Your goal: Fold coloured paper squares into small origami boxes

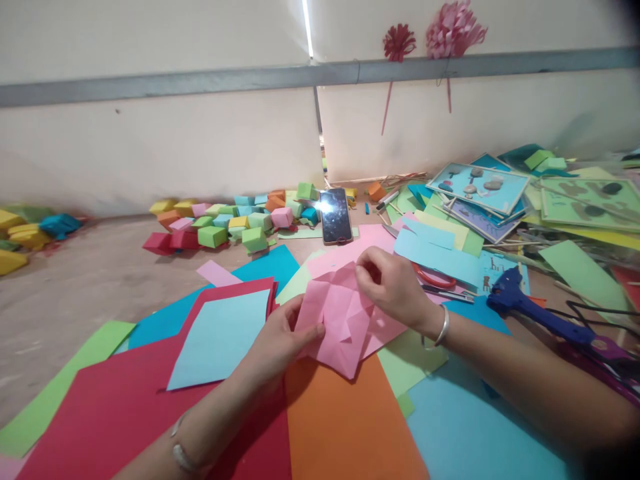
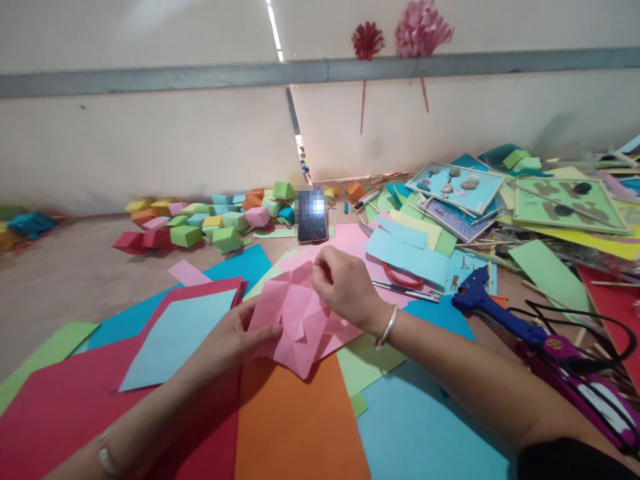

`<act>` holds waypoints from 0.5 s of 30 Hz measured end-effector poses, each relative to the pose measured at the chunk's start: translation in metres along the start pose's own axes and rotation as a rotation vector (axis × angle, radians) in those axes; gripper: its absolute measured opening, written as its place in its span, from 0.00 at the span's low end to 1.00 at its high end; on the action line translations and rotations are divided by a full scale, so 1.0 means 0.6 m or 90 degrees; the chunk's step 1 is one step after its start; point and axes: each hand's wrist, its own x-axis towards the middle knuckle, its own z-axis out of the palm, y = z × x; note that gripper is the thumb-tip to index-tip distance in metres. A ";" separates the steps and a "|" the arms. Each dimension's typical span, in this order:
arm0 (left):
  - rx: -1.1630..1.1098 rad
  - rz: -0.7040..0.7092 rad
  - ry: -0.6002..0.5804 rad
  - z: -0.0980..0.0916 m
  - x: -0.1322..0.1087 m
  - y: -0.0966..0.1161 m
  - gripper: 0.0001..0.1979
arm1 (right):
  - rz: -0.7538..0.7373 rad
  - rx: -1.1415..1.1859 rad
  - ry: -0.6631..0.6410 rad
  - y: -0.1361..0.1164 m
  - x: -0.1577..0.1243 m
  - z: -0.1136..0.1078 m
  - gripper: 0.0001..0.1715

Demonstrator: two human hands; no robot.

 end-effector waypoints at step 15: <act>0.443 0.264 0.269 -0.023 0.025 -0.023 0.23 | 0.128 -0.298 -0.379 0.010 0.010 -0.008 0.12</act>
